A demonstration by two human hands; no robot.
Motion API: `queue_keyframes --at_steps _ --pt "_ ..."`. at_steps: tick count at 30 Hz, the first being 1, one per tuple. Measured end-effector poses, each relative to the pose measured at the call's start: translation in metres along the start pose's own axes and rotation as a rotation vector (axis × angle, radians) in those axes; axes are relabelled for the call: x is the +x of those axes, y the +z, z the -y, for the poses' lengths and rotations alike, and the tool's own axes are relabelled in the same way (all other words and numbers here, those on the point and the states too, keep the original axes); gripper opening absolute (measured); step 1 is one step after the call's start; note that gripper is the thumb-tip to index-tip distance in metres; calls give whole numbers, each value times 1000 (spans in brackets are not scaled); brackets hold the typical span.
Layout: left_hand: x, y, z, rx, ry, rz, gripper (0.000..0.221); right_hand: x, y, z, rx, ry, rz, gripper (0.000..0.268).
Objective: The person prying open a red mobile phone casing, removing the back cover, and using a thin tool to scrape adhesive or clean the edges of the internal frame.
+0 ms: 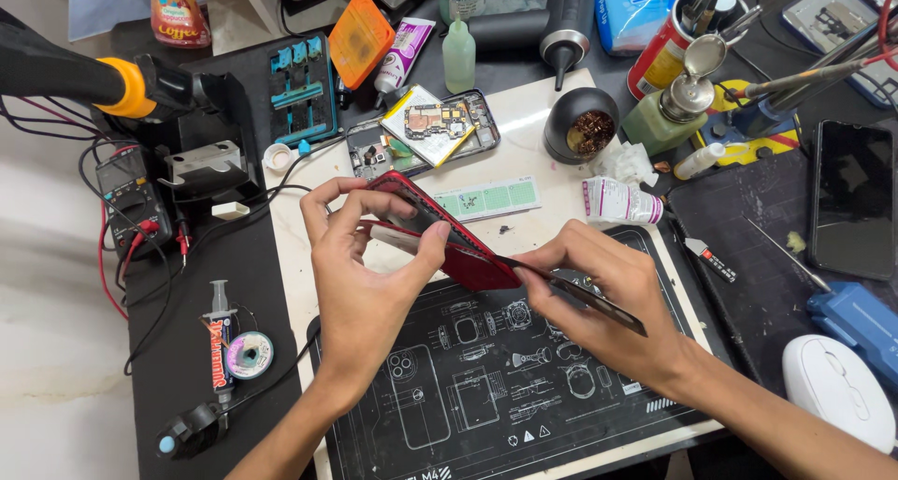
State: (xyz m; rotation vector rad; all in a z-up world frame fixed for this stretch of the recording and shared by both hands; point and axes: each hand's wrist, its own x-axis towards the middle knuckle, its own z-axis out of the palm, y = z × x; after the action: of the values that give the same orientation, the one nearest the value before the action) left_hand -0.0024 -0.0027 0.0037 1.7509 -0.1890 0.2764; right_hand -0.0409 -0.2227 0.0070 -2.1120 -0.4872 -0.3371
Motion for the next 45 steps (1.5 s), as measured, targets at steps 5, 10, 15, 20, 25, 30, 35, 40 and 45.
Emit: queue_keyframes --at_steps 5,10,15,20,25,30,35,40,45 --pt "-3 1 -6 -5 -25 2 27 0 -1 0 -4 7 13 14" --pt "-4 2 -7 4 -15 -6 27 -1 1 0 -28 -30 0 16" --pt "-7 3 -9 49 13 -28 27 -5 1 2 -100 -134 16 25" --pt "-10 4 -11 81 23 -44 27 -7 -1 8 -83 -119 93 31" --pt "-7 3 -10 36 10 -11 26 14 -18 0 16 56 190 18" --pt "-8 3 -11 69 54 -16 26 28 -25 -4 110 -22 264 15" --pt "-12 4 -11 121 98 -32 24 33 -27 0 113 20 315 16" --pt "-20 7 -19 183 119 -49 26 31 -29 8 63 2 332 16" --pt "-25 10 -27 259 191 -29 27 22 -29 12 47 -30 338 15"
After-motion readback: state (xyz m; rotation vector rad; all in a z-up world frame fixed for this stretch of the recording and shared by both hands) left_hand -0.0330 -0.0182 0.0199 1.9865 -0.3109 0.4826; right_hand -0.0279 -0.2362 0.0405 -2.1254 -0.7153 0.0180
